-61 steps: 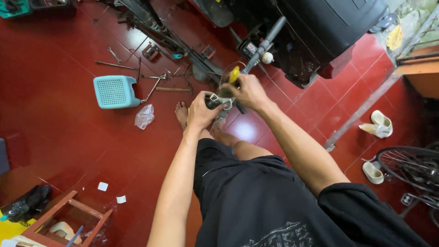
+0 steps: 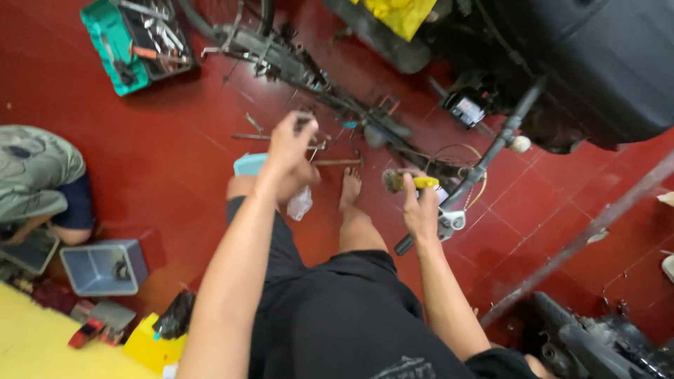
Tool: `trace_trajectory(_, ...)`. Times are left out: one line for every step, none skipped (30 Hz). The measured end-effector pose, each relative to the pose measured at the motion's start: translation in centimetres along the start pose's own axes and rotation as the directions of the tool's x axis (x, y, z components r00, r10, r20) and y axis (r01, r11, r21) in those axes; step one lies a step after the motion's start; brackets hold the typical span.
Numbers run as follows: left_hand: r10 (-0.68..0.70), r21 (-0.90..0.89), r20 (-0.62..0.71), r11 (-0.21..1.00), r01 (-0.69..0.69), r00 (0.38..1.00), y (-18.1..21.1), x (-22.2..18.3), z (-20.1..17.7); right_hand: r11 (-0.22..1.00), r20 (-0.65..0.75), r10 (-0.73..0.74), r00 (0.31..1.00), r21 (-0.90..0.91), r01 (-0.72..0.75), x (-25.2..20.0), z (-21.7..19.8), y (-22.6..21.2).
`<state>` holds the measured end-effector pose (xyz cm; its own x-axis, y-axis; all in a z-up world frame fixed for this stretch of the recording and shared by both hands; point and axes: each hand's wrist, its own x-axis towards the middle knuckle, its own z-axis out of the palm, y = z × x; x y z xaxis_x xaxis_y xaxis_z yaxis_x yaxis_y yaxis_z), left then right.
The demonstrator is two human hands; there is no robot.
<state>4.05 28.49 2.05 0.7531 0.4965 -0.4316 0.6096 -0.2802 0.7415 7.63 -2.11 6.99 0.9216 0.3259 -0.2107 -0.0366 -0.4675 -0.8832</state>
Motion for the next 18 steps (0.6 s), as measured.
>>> trace_trajectory(0.038, -0.025, -0.023, 0.999, -0.039, 0.999, 1.3, -0.1, -1.6, 0.999, -0.019, 0.041, 0.999, 0.009, -0.041, 0.2, 0.4, 0.3)
trace_trajectory(0.085, -0.050, -0.050, 0.995, -0.087, 0.995, 2.8, 0.1, -3.4, 0.997, -0.043, 0.076, 0.996, 0.018, -0.075, 0.6, 0.9, 0.6)
trace_trajectory(0.076, -0.048, -0.049, 0.996, -0.078, 0.996, 2.2, 0.8, -4.8, 0.997, -0.036, 0.081, 0.996, 0.019, -0.081, 0.5, 1.1, 0.8)
trace_trajectory(0.098, -0.041, -0.075, 0.994, -0.101, 0.992, 1.8, 1.8, -6.3, 0.993, -0.030, 0.117, 0.993, 0.021, -0.116, 0.7, 1.3, 0.9)
trace_trajectory(0.120, -0.032, -0.101, 0.992, -0.124, 0.988, 1.3, 2.8, -7.8, 0.988, -0.024, 0.152, 0.988, 0.023, -0.152, 1.0, 1.5, 1.0)
trace_trajectory(0.122, -0.030, -0.096, 0.992, -0.125, 0.988, 0.8, 3.7, -9.1, 0.988, -0.028, 0.156, 0.987, 0.025, -0.155, 1.3, 1.8, 1.0)
trace_trajectory(0.134, 0.022, -0.105, 0.991, -0.132, 0.985, 0.3, 4.8, -10.4, 0.980, -0.064, 0.198, 0.978, 0.029, -0.196, 1.7, 2.2, 0.9)
trace_trajectory(0.151, 0.077, -0.103, 0.987, -0.143, 0.983, -0.2, 6.2, -11.8, 0.969, -0.108, 0.246, 0.963, 0.037, -0.244, 1.9, 2.8, 0.8)
trace_trajectory(0.156, 0.081, -0.085, 0.985, -0.150, 0.984, -0.6, 7.5, -12.8, 0.966, -0.121, 0.258, 0.959, 0.042, -0.255, 2.6, 3.5, 0.7)
trace_trajectory(0.132, 0.035, -0.060, 0.991, -0.130, 0.989, -1.2, 8.9, -13.7, 0.956, -0.151, 0.294, 0.944, 0.034, -0.292, 2.9, 4.2, 0.6)
trace_trajectory(0.107, -0.008, -0.033, 0.994, -0.107, 0.994, -1.9, 10.5, -14.8, 0.944, -0.180, 0.328, 0.927, 0.027, -0.329, 3.4, 5.1, 0.5)
trace_trajectory(0.107, -0.008, -0.010, 0.994, -0.107, 0.994, -2.4, 12.3, -15.2, 0.938, -0.193, 0.345, 0.919, 0.027, -0.346, 3.8, 6.0, 1.1)
trace_trajectory(0.135, 0.075, 0.009, 0.988, -0.135, 0.991, -2.9, 14.1, -15.6, 0.927, -0.226, 0.371, 0.901, 0.031, -0.374, 4.3, 7.1, 1.7)
trace_trajectory(0.171, 0.161, 0.028, 0.972, -0.173, 0.985, -3.4, 16.4, -16.3, 0.917, -0.260, 0.393, 0.882, 0.043, -0.396, 5.1, 8.6, 2.4)
trace_trajectory(0.178, 0.166, 0.048, 0.969, -0.183, 0.983, -3.2, 17.7, -15.8, 0.912, -0.274, 0.405, 0.872, 0.053, -0.407, 6.3, 9.7, 1.8)
trace_trajectory(0.173, 0.151, 0.126, 0.970, -0.192, 0.977, -2.9, 19.5, -15.5, 0.898, -0.278, 0.434, 0.857, 0.053, -0.437, 7.3, 11.3, 1.0)
trace_trajectory(0.167, 0.138, 0.202, 0.971, -0.197, 0.965, -2.7, 21.3, -15.0, 0.882, -0.281, 0.463, 0.841, 0.055, -0.467, 8.4, 12.9, 0.3)
trace_trajectory(0.201, 0.140, 0.243, 0.961, -0.239, 0.949, -4.1, 23.3, -13.9, 0.876, -0.326, 0.475, 0.817, 0.082, -0.476, 9.7, 14.9, 0.1)
